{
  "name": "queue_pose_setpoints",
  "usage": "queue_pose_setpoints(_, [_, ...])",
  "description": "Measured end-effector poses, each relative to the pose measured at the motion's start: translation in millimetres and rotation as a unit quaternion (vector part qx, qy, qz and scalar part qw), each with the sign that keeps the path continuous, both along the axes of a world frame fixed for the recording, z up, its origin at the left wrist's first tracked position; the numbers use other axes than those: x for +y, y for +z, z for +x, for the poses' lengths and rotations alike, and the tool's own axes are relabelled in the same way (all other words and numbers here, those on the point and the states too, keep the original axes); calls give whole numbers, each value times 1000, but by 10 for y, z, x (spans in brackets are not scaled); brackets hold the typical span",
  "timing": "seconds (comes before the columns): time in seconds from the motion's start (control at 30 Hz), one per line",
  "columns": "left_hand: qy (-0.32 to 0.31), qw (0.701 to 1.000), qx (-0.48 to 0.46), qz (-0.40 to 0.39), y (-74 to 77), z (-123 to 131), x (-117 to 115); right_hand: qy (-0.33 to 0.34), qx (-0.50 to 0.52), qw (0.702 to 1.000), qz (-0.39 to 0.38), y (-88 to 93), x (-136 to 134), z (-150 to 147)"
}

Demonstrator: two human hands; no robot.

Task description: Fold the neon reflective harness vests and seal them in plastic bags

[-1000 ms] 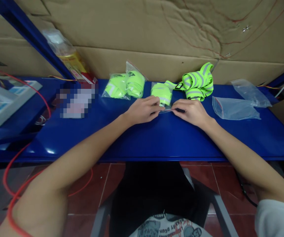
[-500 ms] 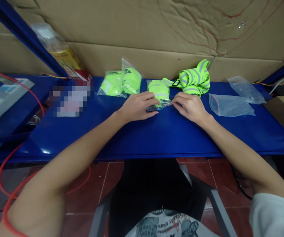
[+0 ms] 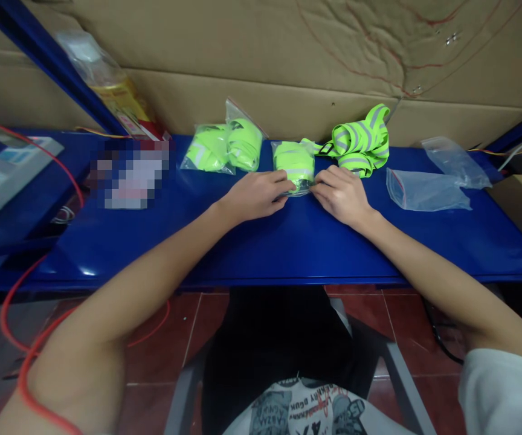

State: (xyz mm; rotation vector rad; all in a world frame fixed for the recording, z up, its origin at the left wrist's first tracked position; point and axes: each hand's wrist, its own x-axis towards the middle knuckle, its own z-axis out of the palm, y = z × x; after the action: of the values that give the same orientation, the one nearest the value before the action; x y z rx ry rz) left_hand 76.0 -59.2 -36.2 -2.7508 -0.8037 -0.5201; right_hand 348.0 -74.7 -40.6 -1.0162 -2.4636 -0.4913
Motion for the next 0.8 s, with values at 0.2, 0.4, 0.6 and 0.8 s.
queue_pose_setpoints(0.2, [13,999,18,-33,119,-5,-65,-9,38,999,-31,-20,18,4])
queue_pose_setpoints(0.4, [84,995,56,-12,198,88,-209,7,83,996,-24,-31,18,-34])
queue_pose_setpoints(0.6, [120,992,22,17,115,125,-216,-8,142,989,-28,-15,6,27])
queue_pose_setpoints(0.8, [168,984,-40,37,110,148,-296,-20,160,987,-18,44,-56,24])
